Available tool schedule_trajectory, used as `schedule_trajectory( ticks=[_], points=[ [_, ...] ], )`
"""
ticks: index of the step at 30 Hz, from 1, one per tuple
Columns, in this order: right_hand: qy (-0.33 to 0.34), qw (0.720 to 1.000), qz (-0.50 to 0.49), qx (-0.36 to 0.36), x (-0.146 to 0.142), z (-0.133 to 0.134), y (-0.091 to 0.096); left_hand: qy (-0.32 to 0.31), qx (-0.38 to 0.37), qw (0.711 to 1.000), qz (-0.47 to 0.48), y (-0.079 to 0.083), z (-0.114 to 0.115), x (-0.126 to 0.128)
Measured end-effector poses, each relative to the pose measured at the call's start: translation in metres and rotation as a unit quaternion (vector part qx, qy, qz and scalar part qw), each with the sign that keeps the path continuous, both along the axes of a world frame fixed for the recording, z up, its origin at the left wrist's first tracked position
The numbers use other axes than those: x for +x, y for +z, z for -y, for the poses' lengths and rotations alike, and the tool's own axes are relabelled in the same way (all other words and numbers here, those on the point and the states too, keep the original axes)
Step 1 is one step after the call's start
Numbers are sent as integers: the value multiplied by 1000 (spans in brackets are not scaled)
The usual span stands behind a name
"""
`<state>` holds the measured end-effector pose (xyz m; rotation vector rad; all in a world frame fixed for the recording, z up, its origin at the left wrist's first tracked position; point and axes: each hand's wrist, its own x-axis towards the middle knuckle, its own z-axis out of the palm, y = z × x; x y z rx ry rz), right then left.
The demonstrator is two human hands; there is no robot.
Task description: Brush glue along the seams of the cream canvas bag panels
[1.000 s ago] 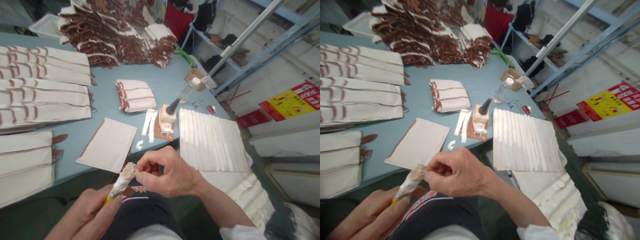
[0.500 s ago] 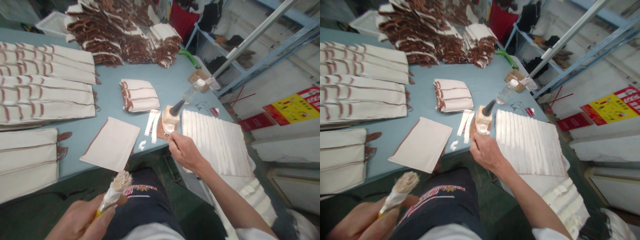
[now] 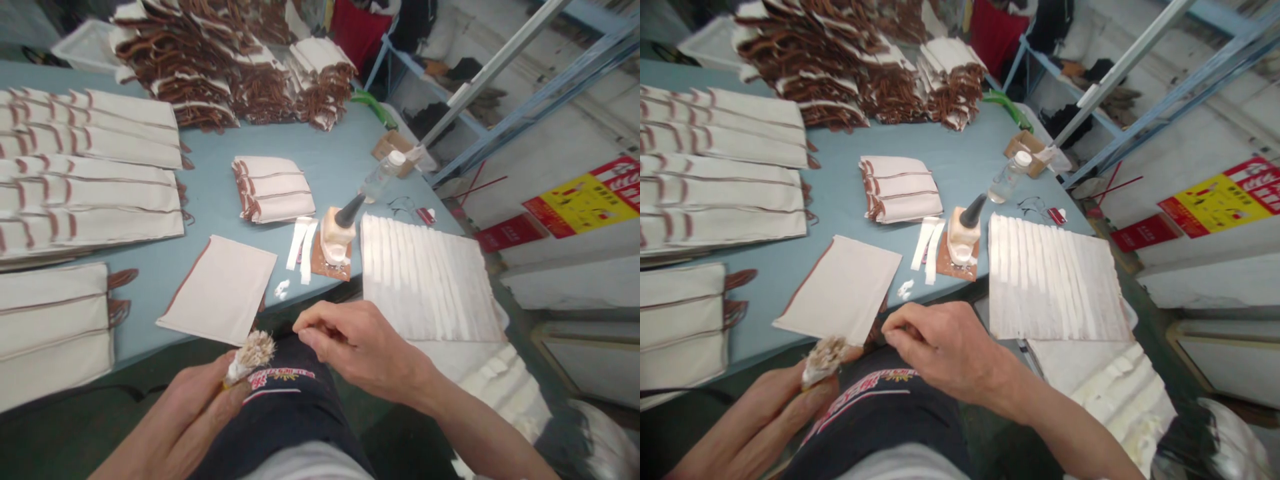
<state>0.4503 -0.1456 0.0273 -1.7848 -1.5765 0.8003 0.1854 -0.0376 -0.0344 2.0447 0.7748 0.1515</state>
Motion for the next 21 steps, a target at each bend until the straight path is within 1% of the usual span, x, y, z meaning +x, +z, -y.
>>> schedule_trajectory(
  ticks=[2, 3, 6, 8, 11, 14, 18, 21],
  points=[
    [-7, 999, -28, 42, -3, -3, 4, -45, -37, 998, -1, 7, -4, 6],
    [-4, 997, -33, 64, -5, -5, 6, -58, -52, 997, -2, 9, -6, 9],
    [16, 993, -30, 109, -11, -8, 8, -63, -62, 996, 2, 12, -9, 11],
    [29, 991, -11, 132, -12, -9, 9, -61, -57, 996, 11, 12, -9, 10],
    [28, 986, 24, 160, -12, -9, 10, -55, -60, 996, 21, 10, -8, 8],
    [35, 986, 17, 163, -11, -9, 11, -47, -68, 996, 21, 9, -7, 7],
    [47, 990, -22, 132, -12, -8, 13, -36, -59, 997, 28, 5, -7, 7],
    [57, 989, -36, 131, -14, -7, 14, -39, -67, 997, 28, 2, -6, 8]
  ],
)
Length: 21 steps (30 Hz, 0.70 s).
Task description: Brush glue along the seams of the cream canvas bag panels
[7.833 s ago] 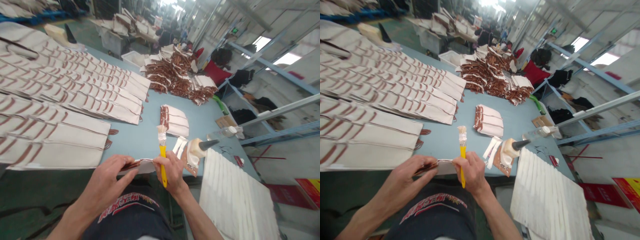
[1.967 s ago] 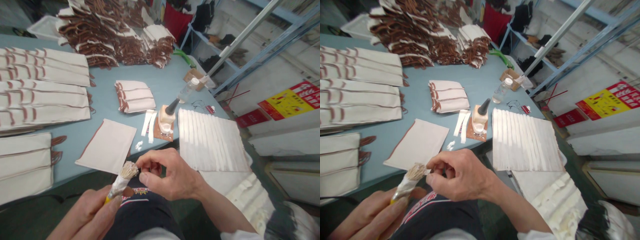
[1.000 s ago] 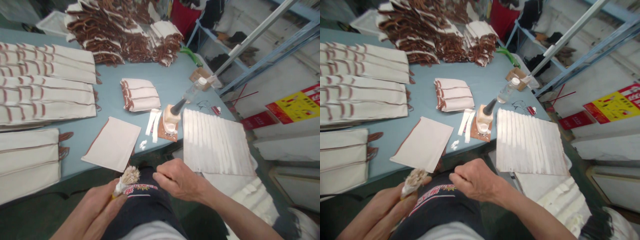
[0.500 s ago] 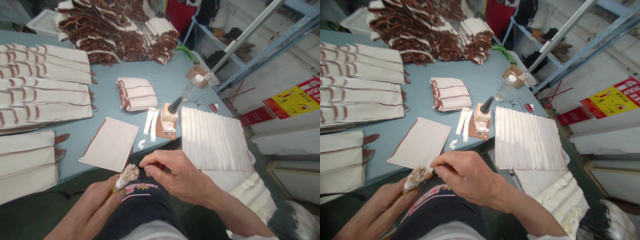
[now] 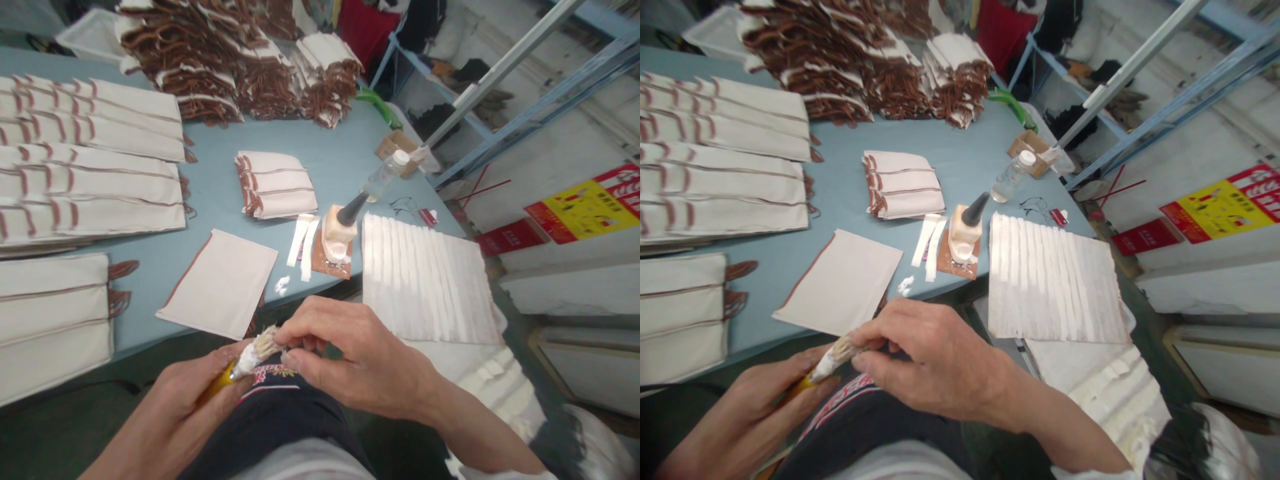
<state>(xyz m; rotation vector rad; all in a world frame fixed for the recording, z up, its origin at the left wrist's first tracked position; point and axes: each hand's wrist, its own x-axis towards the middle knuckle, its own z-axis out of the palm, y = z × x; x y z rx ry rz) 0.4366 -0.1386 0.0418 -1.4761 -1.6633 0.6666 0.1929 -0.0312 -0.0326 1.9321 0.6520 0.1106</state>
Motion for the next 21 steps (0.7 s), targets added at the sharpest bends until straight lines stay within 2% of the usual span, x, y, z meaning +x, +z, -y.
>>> schedule_trajectory(
  ticks=[9, 13, 15, 17, 19, 21],
  points=[
    [-13, 999, 51, 13, 1, -1, -1, 10, 8, 1000, -2, -1, 2, -1],
    [-8, 990, 137, 43, -6, -3, -5, 7, 16, 1000, 0, 0, 2, -3],
    [-20, 972, 222, 71, -9, -5, -12, 6, 19, 1000, 4, -2, 3, -2],
    [-40, 942, 323, 82, -5, -8, -23, 7, 22, 1000, 9, -5, 6, -3],
    [-84, 916, 390, 47, 9, -10, -34, 12, 34, 999, 22, -7, 10, -6],
    [-168, 907, 386, -22, 29, -9, -41, 26, 60, 997, 36, -7, 13, -11]
  ],
)
